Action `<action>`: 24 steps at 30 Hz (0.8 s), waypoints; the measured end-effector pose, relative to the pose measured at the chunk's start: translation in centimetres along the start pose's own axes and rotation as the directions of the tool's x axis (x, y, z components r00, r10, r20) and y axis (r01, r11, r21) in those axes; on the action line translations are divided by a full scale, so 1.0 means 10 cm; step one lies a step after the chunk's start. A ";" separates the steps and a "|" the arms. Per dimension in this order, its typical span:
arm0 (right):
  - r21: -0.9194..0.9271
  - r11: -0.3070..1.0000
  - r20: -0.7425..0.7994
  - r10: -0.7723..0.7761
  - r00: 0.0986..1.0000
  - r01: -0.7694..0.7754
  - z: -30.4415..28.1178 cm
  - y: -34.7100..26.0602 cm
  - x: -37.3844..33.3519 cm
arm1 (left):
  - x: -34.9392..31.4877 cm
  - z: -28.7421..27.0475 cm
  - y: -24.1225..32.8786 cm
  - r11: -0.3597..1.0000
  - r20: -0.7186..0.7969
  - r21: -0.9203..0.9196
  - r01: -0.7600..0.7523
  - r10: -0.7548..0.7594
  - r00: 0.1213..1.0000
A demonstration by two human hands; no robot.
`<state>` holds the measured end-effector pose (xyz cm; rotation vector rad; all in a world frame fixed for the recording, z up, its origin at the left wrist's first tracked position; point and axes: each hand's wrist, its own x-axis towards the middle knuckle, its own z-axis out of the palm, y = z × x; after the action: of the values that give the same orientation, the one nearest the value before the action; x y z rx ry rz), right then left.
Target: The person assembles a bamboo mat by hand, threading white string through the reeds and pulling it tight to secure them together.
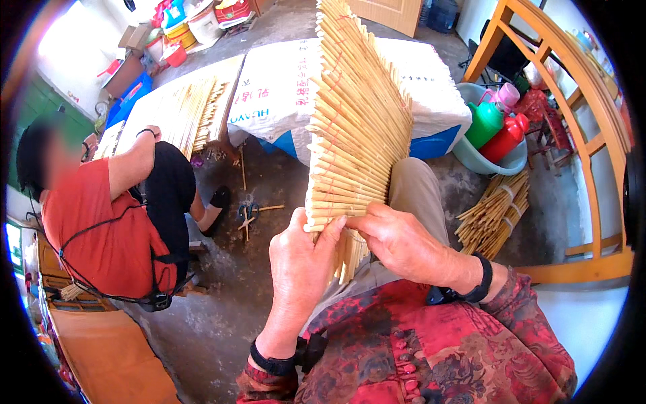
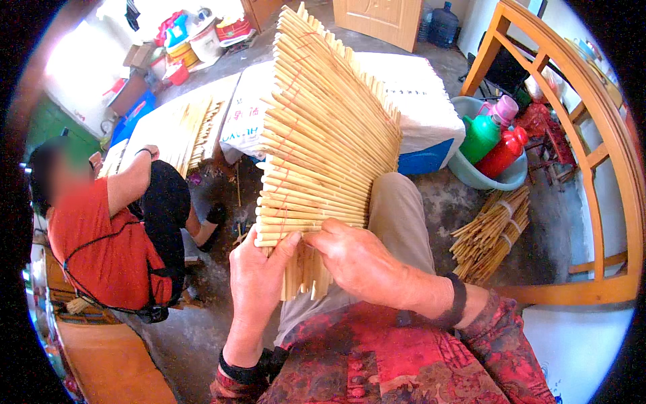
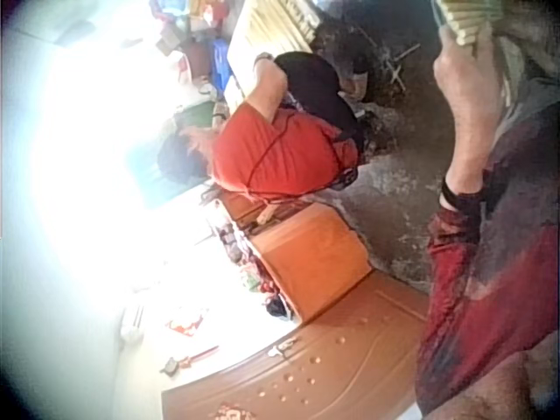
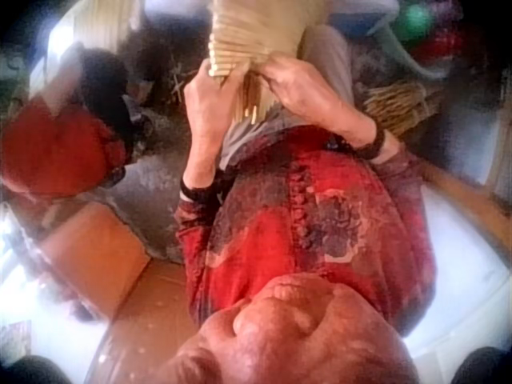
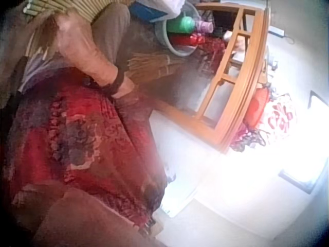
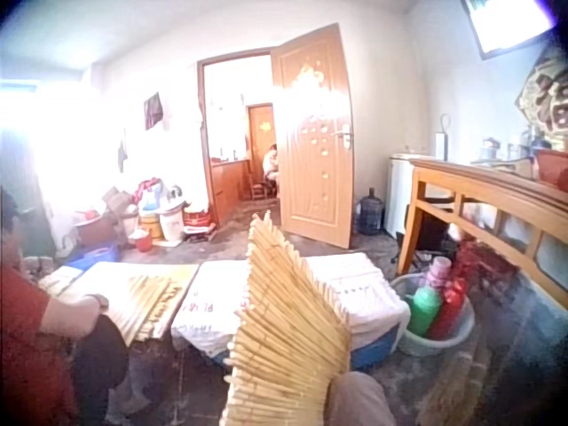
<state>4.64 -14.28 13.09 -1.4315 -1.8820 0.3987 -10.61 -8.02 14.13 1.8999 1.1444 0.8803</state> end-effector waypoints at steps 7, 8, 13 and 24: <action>0.013 0.995 0.039 0.098 0.994 -0.098 0.02 -0.03 -0.02 | -0.02 0.02 -0.07 1.000 -0.005 -0.031 0.001 -0.001 1.000; -0.001 0.996 0.018 0.084 0.996 -0.084 0.02 -0.01 -0.02 | -0.01 0.02 -0.06 1.000 -0.004 -0.030 -0.002 0.002 1.000; 0.025 0.997 -0.046 0.078 0.996 -0.077 0.10 0.08 -0.03 | 0.00 0.01 -0.01 1.000 0.000 -0.027 0.014 -0.014 1.000; -0.046 0.995 -0.059 0.085 0.995 -0.088 0.22 0.01 0.06 | 0.01 -0.04 0.00 0.997 0.003 -0.034 0.065 -0.065 0.998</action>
<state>3.10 -13.27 11.74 -1.5448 -1.8002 0.3516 -10.86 -7.87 14.36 1.8250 1.1759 0.8569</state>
